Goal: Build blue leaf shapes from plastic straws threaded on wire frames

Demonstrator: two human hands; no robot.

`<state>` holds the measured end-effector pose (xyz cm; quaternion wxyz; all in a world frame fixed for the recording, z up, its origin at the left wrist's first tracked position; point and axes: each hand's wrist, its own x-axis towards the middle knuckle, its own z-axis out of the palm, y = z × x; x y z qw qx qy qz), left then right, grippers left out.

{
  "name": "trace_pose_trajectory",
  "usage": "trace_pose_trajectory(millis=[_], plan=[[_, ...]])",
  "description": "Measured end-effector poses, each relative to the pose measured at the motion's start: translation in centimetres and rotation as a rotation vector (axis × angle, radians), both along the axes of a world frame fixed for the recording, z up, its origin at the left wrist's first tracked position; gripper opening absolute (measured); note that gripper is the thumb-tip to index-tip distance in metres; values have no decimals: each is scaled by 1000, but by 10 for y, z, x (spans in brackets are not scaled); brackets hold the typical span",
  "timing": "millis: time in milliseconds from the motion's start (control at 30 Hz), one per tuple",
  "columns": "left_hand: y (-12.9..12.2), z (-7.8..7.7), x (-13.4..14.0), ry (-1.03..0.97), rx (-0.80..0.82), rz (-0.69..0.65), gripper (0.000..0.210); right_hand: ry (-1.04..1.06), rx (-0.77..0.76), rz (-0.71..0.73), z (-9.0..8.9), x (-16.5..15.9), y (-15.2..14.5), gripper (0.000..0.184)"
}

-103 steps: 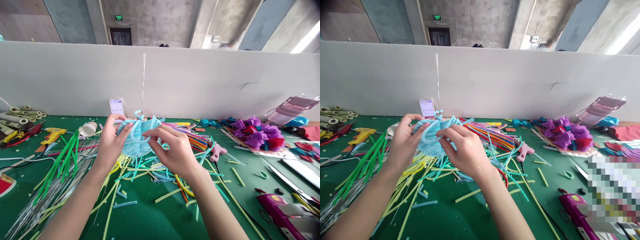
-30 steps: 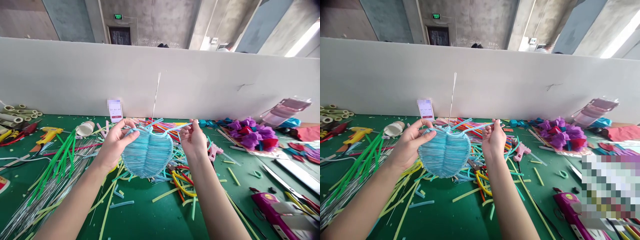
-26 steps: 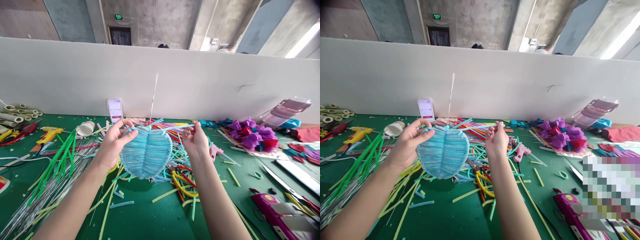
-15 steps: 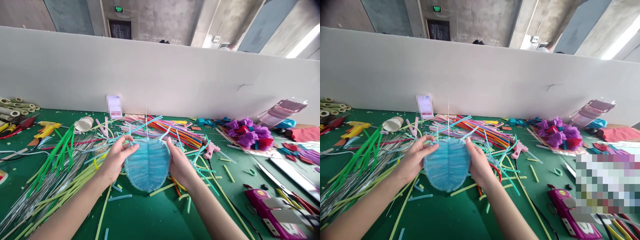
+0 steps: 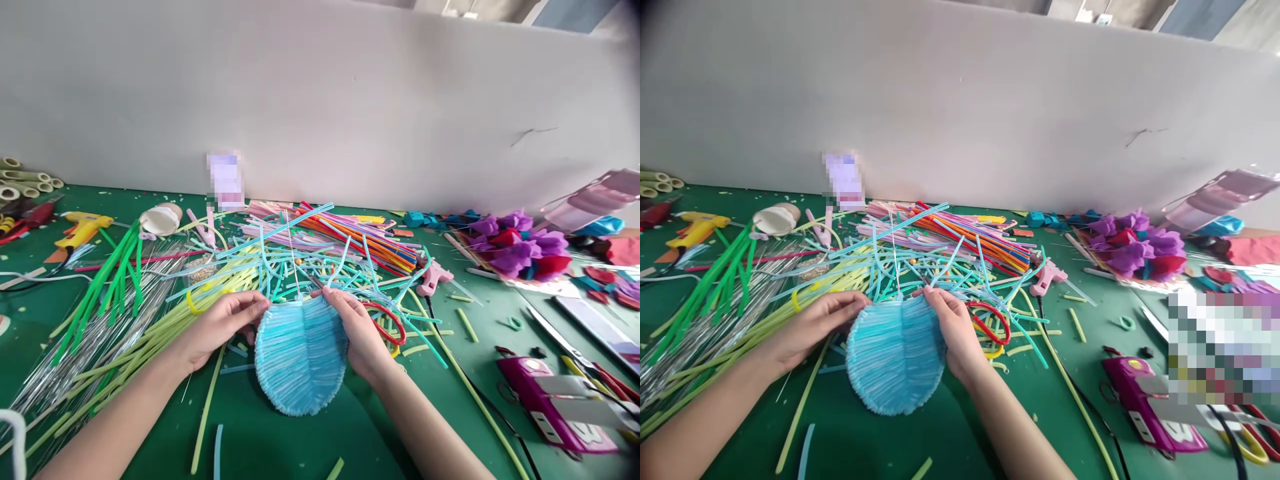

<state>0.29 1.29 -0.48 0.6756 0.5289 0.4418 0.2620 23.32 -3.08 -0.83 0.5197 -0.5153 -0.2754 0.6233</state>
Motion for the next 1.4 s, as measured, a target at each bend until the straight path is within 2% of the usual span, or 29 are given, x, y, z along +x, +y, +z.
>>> trace_pose_trajectory(millis=[200,467,600,700,800,867,933,1000,1100,1267,1400], plan=[[-4,2,-1,-47,16,8,25,-27,-1,29,5,-2,-5,32],[1,2,-7,99,244,30,23,-112,41,-123,2,-3,-6,32],[0,4,-7,188,314,25,24,-150,61,-132,-1,-4,-5,31],[-2,10,-8,235,346,69,27,-117,60,-93,-1,-4,-6,33],[-2,23,-7,239,336,149,31,-89,77,-37,1,-3,-9,33],[0,33,-1,227,309,146,38,-86,84,-16,1,-4,-11,34],[2,41,10,214,268,41,40,-94,96,-5,1,-5,-13,37],[6,43,23,218,253,-50,34,-112,111,4,2,-5,-14,41],[10,41,36,252,247,-99,27,-99,123,56,3,-5,-14,42],[14,44,33,205,279,79,26,4,204,130,8,-5,-15,35],[20,58,36,169,245,42,27,-170,276,81,11,-4,-16,34]])
